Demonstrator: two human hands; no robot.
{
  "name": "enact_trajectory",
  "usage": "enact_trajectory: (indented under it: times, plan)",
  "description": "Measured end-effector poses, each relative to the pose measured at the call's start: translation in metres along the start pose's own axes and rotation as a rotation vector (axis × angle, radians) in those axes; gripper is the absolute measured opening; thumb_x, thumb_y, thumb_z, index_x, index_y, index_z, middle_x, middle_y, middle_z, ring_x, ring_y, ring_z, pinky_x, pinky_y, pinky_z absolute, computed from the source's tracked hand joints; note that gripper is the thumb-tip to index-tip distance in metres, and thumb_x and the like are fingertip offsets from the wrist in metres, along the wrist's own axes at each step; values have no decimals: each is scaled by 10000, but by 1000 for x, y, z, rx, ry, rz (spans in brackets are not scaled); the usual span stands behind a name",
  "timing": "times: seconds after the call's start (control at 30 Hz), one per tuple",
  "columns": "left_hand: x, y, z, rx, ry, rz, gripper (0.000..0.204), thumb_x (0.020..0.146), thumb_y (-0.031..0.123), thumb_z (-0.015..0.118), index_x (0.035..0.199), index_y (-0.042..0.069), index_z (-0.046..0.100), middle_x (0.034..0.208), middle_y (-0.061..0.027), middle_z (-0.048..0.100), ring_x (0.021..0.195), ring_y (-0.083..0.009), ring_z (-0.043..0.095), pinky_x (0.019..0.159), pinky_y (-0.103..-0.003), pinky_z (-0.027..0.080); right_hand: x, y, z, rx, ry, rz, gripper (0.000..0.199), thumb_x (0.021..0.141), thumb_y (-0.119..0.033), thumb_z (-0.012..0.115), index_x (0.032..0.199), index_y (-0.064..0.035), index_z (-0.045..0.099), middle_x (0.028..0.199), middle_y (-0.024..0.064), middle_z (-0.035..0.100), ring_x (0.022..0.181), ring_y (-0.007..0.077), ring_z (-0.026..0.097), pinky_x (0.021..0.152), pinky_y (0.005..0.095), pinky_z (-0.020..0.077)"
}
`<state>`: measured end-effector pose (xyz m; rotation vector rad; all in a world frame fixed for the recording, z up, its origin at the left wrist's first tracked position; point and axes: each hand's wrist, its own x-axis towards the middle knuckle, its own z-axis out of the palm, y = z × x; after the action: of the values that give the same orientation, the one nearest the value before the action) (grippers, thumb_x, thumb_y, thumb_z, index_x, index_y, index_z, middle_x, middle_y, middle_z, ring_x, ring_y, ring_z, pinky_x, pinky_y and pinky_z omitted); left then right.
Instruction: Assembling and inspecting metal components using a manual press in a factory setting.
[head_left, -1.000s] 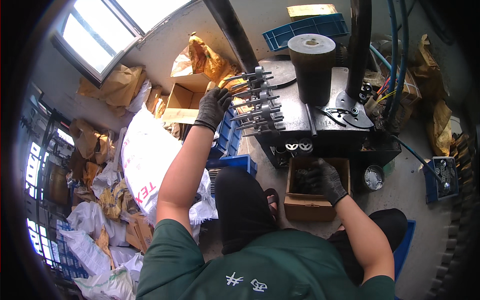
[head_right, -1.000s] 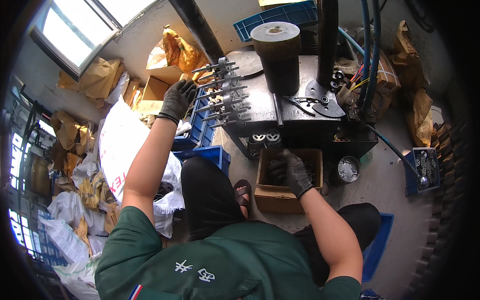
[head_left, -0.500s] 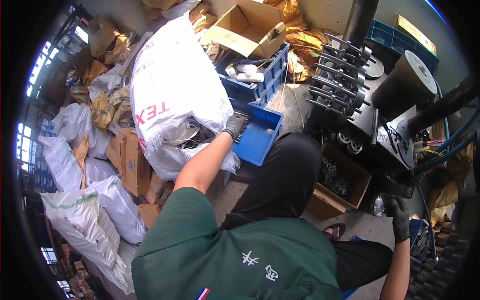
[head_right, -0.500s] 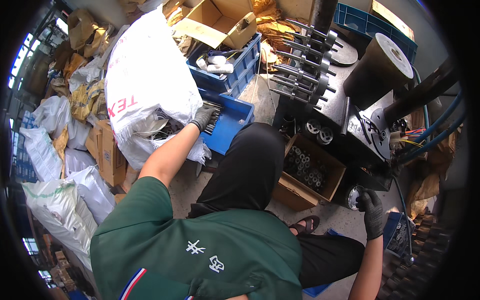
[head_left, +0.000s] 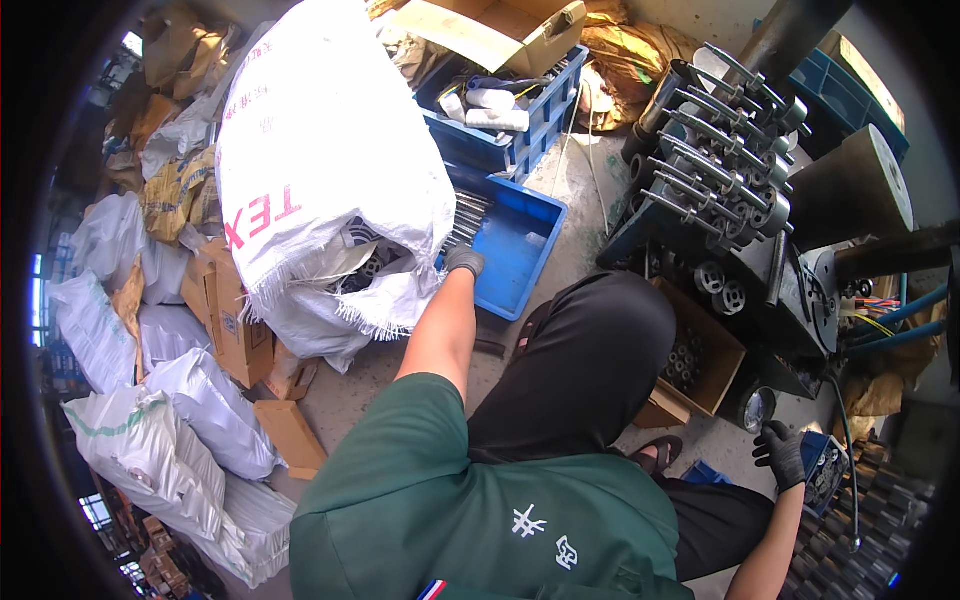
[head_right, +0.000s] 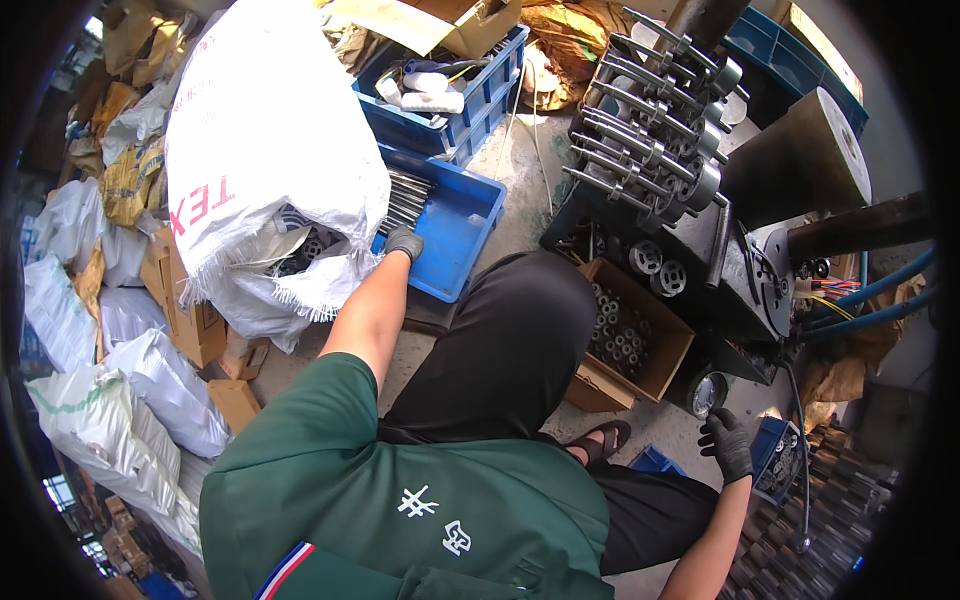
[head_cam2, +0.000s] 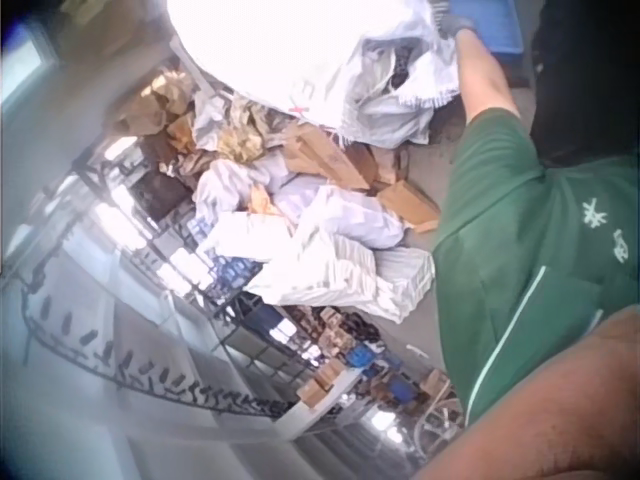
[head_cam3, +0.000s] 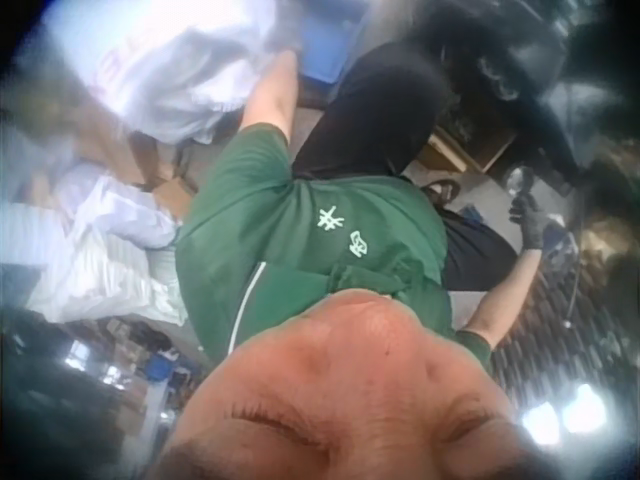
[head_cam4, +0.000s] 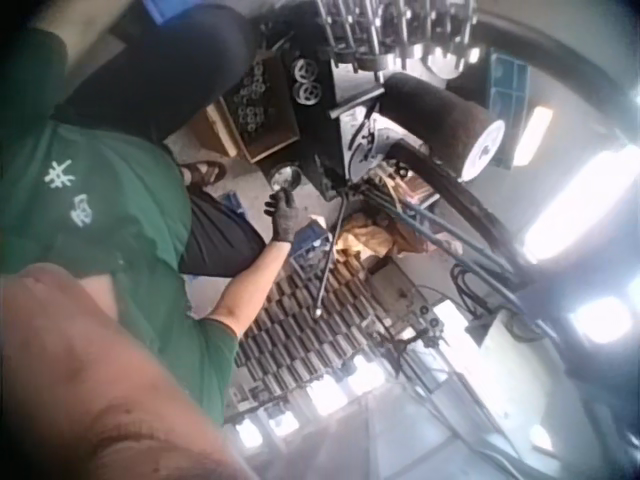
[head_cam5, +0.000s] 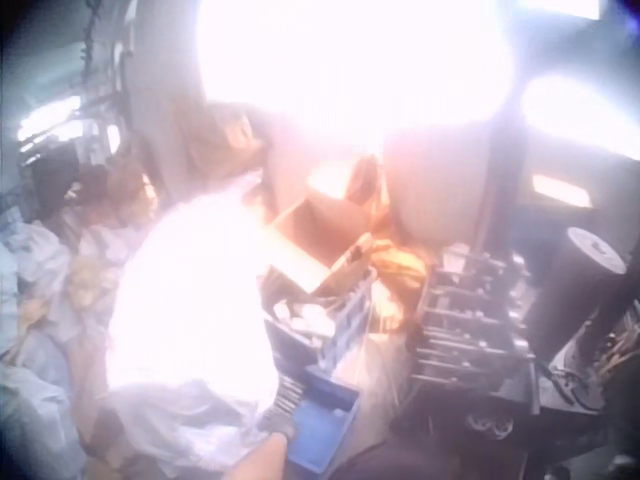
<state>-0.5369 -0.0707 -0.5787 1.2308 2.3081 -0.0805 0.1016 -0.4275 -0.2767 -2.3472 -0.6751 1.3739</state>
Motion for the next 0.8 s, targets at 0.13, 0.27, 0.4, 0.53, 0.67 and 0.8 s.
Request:
enact_trajectory:
  times: [0.13, 0.27, 0.4, 0.53, 0.67, 0.8]
  plan:
    - [19, 3, 14, -22, -17, -48, 779, 817, 278, 681, 1502, 67, 375, 1522, -229, 441, 1400, -401, 449, 1146, -474, 394, 6, 22, -12, -125, -8, -29, 334, 976, -216, 591, 1251, -26, 607, 881, 96, 685, 652, 168, 653, 552, 285, 497]
    - [53, -25, 32, -80, -122, -65, 845, 829, 264, 671, 1553, 102, 267, 1642, -200, 209, 1501, -413, 250, 1192, -479, 325, 15, 27, -14, -131, 8, -51, 379, 977, -211, 574, 1290, 4, 574, 868, 104, 687, 640, 171, 658, 537, 278, 496]
    - [49, -25, 48, -15, -16, -84, 886, 866, 296, 650, 1586, 66, 187, 1676, -190, 74, 1511, -421, 211, 1204, -483, 306, 20, 26, -16, -109, 17, -59, 371, 976, -210, 577, 1285, -4, 578, 871, 100, 686, 640, 166, 651, 536, 274, 487]
    - [2, 29, 42, 56, -194, -113, 905, 880, 329, 649, 1598, 61, 168, 1679, -197, 51, 1511, -410, 223, 1195, -479, 322, 5, 28, -22, -112, 61, -29, 355, 971, -204, 584, 1270, -13, 593, 873, 86, 679, 645, 159, 644, 549, 274, 479]
    - [-17, 27, 44, 86, -182, -50, 884, 879, 311, 660, 1574, -1, 213, 1666, -210, 84, 1468, -413, 308, 1160, -461, 379, 17, 19, -14, -157, 38, -48, 358, 962, -208, 594, 1261, -13, 607, 870, 74, 675, 655, 151, 641, 566, 275, 475]
    - [-38, 41, 54, 116, -277, 38, 757, 867, 304, 654, 1479, -63, 403, 1635, -229, 196, 1404, -442, 402, 1135, -437, 413, 20, 21, -18, -157, 23, -84, 351, 974, -213, 573, 1264, -15, 588, 869, 90, 679, 636, 159, 644, 544, 275, 484]
